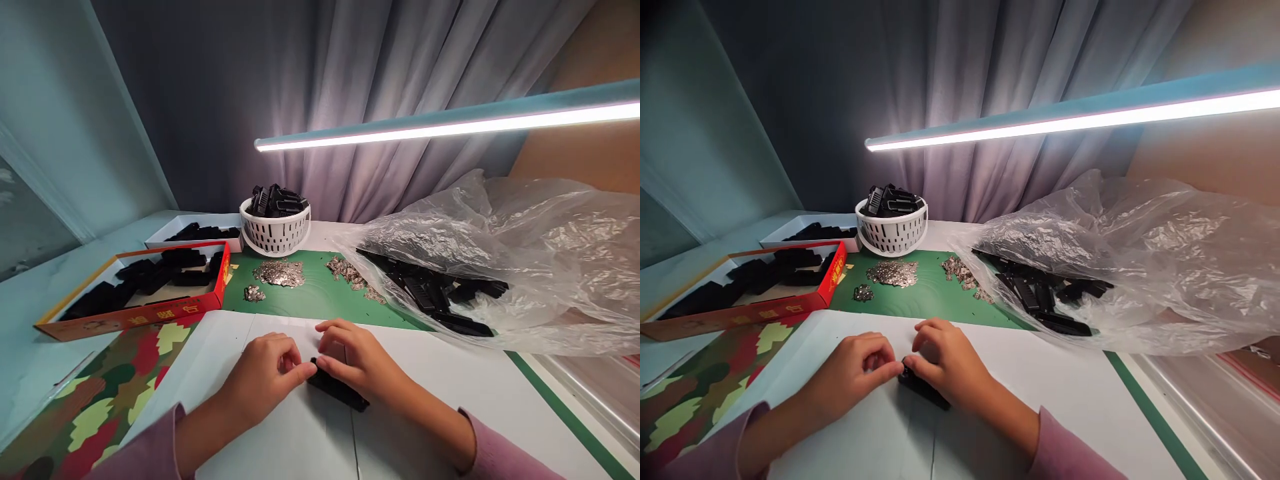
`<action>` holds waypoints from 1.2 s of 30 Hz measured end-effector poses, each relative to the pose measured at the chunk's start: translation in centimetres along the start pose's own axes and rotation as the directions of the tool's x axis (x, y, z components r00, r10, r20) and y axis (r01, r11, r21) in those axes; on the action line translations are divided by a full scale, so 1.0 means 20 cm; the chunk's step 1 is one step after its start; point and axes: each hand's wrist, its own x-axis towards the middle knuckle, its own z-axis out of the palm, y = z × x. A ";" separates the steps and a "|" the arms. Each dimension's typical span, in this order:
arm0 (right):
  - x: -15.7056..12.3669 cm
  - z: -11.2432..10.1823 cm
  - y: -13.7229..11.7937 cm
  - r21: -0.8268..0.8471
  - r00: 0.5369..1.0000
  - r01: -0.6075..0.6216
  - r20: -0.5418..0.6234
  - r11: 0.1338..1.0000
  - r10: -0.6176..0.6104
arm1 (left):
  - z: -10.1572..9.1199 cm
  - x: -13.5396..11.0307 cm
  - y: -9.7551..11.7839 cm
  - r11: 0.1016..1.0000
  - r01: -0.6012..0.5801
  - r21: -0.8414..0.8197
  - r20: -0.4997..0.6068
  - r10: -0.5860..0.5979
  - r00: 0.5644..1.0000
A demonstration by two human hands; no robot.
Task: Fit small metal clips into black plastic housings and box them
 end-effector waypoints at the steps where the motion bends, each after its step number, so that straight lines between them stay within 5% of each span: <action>1: 0.00 0.00 -0.01 -0.003 1.000 -0.018 -0.022 1.000 0.018 | -0.01 0.00 0.00 0.999 -0.016 0.040 -0.025 0.017 1.000; 4: -0.01 -0.01 -0.07 0.024 0.993 -0.058 -0.098 0.998 0.060 | -0.03 -0.03 0.02 0.973 -0.188 0.137 -0.108 0.203 0.973; 7: -0.04 0.01 -0.12 0.111 0.992 -0.059 -0.106 0.992 0.070 | -0.03 -0.06 0.04 0.839 -0.512 0.185 -0.156 0.539 0.827; 10: -0.06 0.03 -0.14 0.158 0.996 -0.045 -0.068 0.986 0.056 | -0.02 -0.09 0.06 0.762 -0.627 0.160 -0.170 0.647 0.743; 17: -0.08 0.04 -0.18 0.233 0.999 -0.028 -0.038 0.972 0.038 | -0.01 -0.09 0.06 0.868 -0.495 -0.030 -0.203 0.480 0.853; 22: -0.08 0.01 -0.21 0.270 0.997 -0.077 0.037 0.960 0.070 | -0.02 -0.09 0.06 0.881 -0.452 -0.142 -0.113 0.440 0.891; 29: -0.09 -0.02 -0.21 0.313 0.971 -0.191 0.198 0.930 0.133 | -0.05 -0.09 0.08 0.884 -0.450 -0.126 -0.055 0.447 0.893; 36: -0.07 -0.03 -0.16 0.415 0.877 -0.375 0.448 0.829 0.173 | -0.08 -0.08 0.10 0.827 -0.556 0.089 0.157 0.539 0.827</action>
